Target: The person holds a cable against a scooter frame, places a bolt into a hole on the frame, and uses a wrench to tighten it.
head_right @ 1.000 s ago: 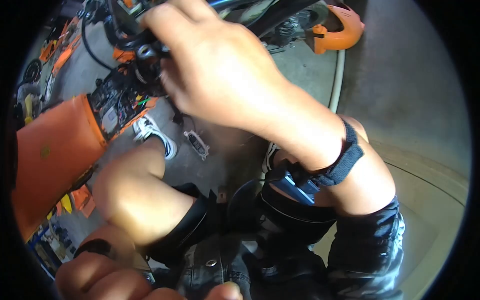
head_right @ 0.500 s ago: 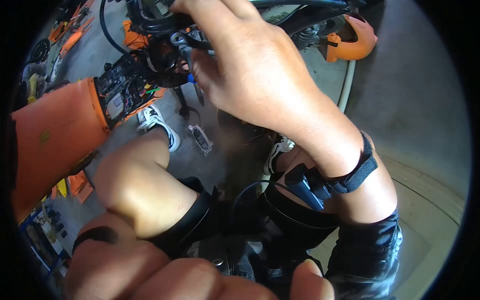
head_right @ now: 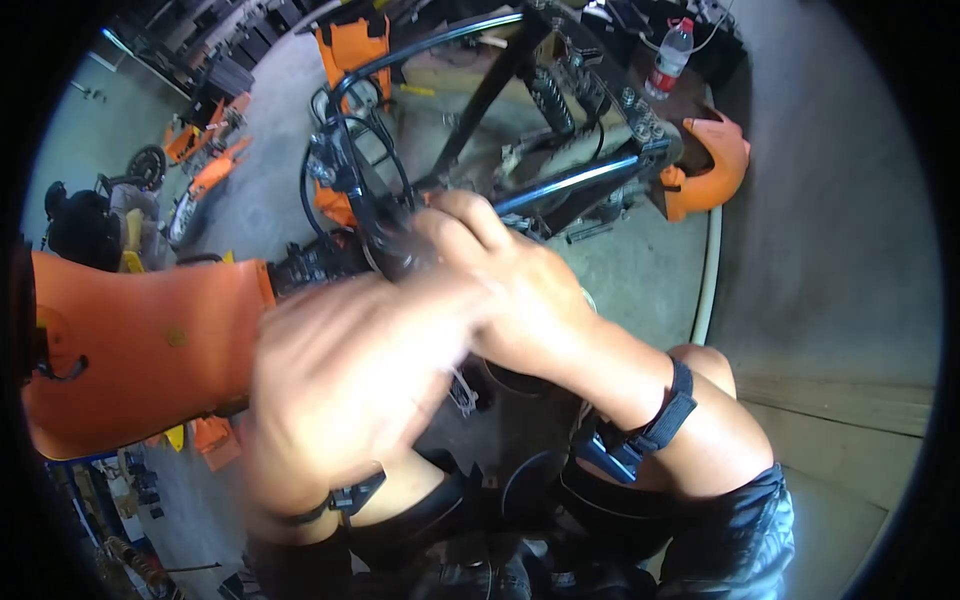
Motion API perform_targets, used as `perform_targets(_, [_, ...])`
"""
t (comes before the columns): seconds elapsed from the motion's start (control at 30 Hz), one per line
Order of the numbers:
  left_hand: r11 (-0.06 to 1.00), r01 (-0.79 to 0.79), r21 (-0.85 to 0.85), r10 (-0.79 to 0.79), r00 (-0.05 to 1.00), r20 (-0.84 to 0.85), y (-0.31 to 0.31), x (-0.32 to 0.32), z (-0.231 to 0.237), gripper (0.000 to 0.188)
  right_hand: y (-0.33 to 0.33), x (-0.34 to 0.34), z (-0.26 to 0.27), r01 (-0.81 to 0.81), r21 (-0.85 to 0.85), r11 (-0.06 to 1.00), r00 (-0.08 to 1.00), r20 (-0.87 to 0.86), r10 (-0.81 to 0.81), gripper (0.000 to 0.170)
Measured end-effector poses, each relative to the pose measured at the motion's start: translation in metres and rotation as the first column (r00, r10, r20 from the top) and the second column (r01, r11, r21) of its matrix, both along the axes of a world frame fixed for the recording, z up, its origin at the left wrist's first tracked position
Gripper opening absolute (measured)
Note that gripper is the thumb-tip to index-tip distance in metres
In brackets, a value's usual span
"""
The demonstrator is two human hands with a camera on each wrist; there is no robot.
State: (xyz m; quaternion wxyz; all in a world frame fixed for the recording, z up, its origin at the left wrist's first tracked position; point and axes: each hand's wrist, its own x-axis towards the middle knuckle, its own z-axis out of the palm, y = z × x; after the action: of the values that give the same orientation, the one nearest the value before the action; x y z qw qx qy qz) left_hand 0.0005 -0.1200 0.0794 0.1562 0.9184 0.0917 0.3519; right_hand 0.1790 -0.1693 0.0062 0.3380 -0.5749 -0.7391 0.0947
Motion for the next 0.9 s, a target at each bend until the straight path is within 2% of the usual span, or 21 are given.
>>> perform_targets(0.03, [0.972, -0.146, -0.182, 0.162, 0.984, 0.072, 0.01, -0.001, -0.002, 0.021, -0.004, 0.001, -0.004, 0.003, -0.003, 1.0, 0.999, -0.038, -0.003, 0.062])
perform_targets(0.07, [0.889, -0.267, -0.371, 0.328, 0.938, 0.111, 0.019, -0.004, -0.003, 0.018, -0.004, -0.001, 0.003, 0.019, -0.04, 0.999, 0.997, -0.068, -0.022, 0.064])
perform_targets(0.13, [0.819, -0.327, -0.472, 0.473, 0.85, 0.231, 0.048, -0.015, -0.007, 0.02, -0.005, 0.0, 0.003, 0.012, -0.042, 0.999, 0.999, -0.04, -0.014, 0.065])
perform_targets(0.2, [0.803, -0.35, -0.482, 0.483, 0.856, 0.184, 0.072, -0.032, -0.021, 0.018, -0.006, 0.002, 0.002, 0.004, -0.029, 1.0, 0.999, -0.039, -0.005, 0.065])
perform_targets(0.23, [0.774, -0.281, -0.568, 0.462, 0.863, 0.203, 0.075, -0.031, -0.025, 0.018, -0.006, 0.002, 0.003, -0.009, -0.043, 0.999, 0.999, -0.04, 0.007, 0.065])
perform_targets(0.27, [0.738, -0.282, -0.613, 0.47, 0.866, 0.168, 0.075, -0.03, -0.027, 0.019, -0.006, 0.002, 0.003, -0.009, -0.029, 1.0, 0.999, -0.039, 0.008, 0.065])
perform_targets(0.37, [0.729, -0.342, -0.593, 0.496, 0.861, 0.114, 0.084, -0.029, -0.044, 0.024, -0.006, 0.004, 0.003, -0.008, -0.062, 0.998, 1.0, -0.03, 0.006, 0.074])
perform_targets(0.47, [0.699, -0.412, -0.584, 0.552, 0.83, 0.074, 0.085, -0.025, -0.054, 0.022, -0.012, 0.002, 0.002, -0.022, -0.029, 0.999, 1.0, -0.011, 0.021, 0.067])
perform_targets(0.6, [0.684, -0.402, -0.609, 0.545, 0.836, 0.059, 0.094, -0.023, -0.056, 0.013, -0.012, 0.003, -0.004, -0.02, -0.021, 1.0, 1.0, -0.008, 0.019, 0.069])
perform_targets(0.67, [0.687, -0.396, -0.609, 0.519, 0.854, 0.029, 0.09, -0.026, -0.052, 0.013, -0.013, 0.005, -0.003, -0.02, -0.005, 1.0, 1.0, -0.002, 0.02, 0.071])
perform_targets(0.7, [0.694, -0.377, -0.614, 0.483, 0.876, 0.008, 0.094, -0.031, -0.057, 0.019, -0.014, 0.007, -0.004, -0.021, 0.004, 1.0, 1.0, -0.003, 0.021, 0.072])
perform_targets(0.73, [0.698, -0.368, -0.614, 0.476, 0.879, 0.014, 0.097, -0.031, -0.064, 0.019, -0.015, 0.007, -0.004, -0.023, 0.015, 1.0, 1.0, -0.007, 0.023, 0.073])
perform_targets(0.8, [0.774, -0.23, -0.59, 0.409, 0.893, 0.189, 0.106, -0.023, -0.071, 0.025, -0.01, 0.008, -0.004, -0.014, -0.012, 1.0, 1.0, 0.002, 0.014, 0.074])
perform_targets(0.83, [0.712, -0.225, -0.665, 0.433, 0.887, 0.163, 0.101, -0.024, -0.069, 0.026, -0.01, 0.008, -0.003, -0.02, -0.007, 1.0, 1.0, -0.003, 0.02, 0.074])
perform_targets(0.9, [0.724, -0.287, -0.627, 0.451, 0.885, 0.116, 0.097, -0.02, -0.064, 0.024, -0.01, 0.007, -0.003, -0.031, -0.012, 0.999, 0.999, -0.009, 0.031, 0.075])
